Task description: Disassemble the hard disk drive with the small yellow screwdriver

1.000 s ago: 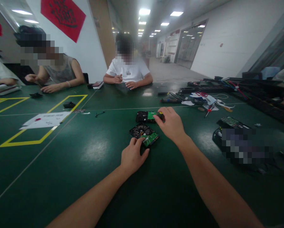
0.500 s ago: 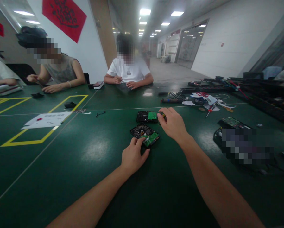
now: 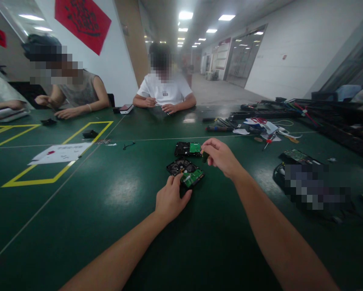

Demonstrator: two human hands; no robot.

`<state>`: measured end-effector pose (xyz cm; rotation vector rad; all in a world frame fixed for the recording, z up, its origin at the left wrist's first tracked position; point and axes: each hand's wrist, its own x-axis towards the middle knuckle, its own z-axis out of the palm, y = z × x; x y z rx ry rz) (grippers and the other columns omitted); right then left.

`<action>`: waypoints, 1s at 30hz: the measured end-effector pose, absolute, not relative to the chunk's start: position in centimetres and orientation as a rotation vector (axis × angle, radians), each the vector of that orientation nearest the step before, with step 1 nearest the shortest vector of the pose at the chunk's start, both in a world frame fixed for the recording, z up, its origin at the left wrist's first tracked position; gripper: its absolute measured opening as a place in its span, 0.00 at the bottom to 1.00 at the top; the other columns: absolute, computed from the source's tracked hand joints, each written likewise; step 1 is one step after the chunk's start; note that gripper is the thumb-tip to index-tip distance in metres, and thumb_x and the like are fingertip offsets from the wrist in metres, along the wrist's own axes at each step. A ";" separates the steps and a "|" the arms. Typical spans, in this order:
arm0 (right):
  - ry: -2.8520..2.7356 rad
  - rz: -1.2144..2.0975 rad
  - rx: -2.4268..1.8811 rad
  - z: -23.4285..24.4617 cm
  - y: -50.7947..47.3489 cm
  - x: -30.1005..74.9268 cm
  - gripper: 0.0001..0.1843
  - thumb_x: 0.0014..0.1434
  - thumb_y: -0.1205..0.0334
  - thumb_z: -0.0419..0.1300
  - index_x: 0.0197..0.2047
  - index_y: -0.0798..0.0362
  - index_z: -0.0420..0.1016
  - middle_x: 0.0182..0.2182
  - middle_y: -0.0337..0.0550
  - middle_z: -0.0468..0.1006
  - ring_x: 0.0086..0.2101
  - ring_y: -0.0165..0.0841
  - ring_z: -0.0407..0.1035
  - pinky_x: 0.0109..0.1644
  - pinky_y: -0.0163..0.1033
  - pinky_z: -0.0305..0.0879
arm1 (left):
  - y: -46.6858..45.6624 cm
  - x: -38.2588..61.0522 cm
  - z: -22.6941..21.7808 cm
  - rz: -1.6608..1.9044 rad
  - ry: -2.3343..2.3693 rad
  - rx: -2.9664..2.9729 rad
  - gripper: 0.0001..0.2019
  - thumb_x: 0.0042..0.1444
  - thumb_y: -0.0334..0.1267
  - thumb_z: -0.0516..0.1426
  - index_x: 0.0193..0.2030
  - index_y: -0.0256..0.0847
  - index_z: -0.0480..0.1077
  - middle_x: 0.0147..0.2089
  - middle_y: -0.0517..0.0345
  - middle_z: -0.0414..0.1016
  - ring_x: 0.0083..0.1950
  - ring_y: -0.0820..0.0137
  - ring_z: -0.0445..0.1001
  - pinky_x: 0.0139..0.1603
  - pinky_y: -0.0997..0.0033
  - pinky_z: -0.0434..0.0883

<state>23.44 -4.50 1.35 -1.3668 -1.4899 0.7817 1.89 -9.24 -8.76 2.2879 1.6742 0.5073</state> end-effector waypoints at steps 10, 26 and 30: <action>-1.198 1.365 -1.148 2.0 -4.7 23.5 0.15 0.64 0.48 0.63 0.41 0.52 0.76 0.42 0.50 0.84 0.23 0.28 0.69 0.21 0.33 0.62 | -9.2 1.8 -8.6 0.545 1.661 2.241 0.31 0.68 0.54 0.55 0.73 0.44 0.57 0.59 0.48 0.72 0.53 0.61 0.78 0.46 0.66 0.73; -1.148 1.385 -1.170 2.1 -4.7 24.1 0.11 0.61 0.54 0.63 0.39 0.54 0.77 0.40 0.48 0.81 0.23 0.27 0.66 0.20 0.34 0.54 | -9.0 1.9 -8.9 0.549 1.660 2.260 0.30 0.68 0.53 0.54 0.72 0.44 0.58 0.60 0.49 0.71 0.53 0.61 0.78 0.45 0.66 0.73; -1.262 1.078 -1.350 1.9 -4.3 24.5 0.13 0.58 0.52 0.68 0.33 0.52 0.72 0.25 0.38 0.73 0.22 0.28 0.65 0.21 0.34 0.55 | -9.1 1.8 -8.9 0.567 1.663 2.267 0.29 0.68 0.53 0.55 0.71 0.44 0.59 0.60 0.49 0.71 0.53 0.61 0.78 0.44 0.66 0.73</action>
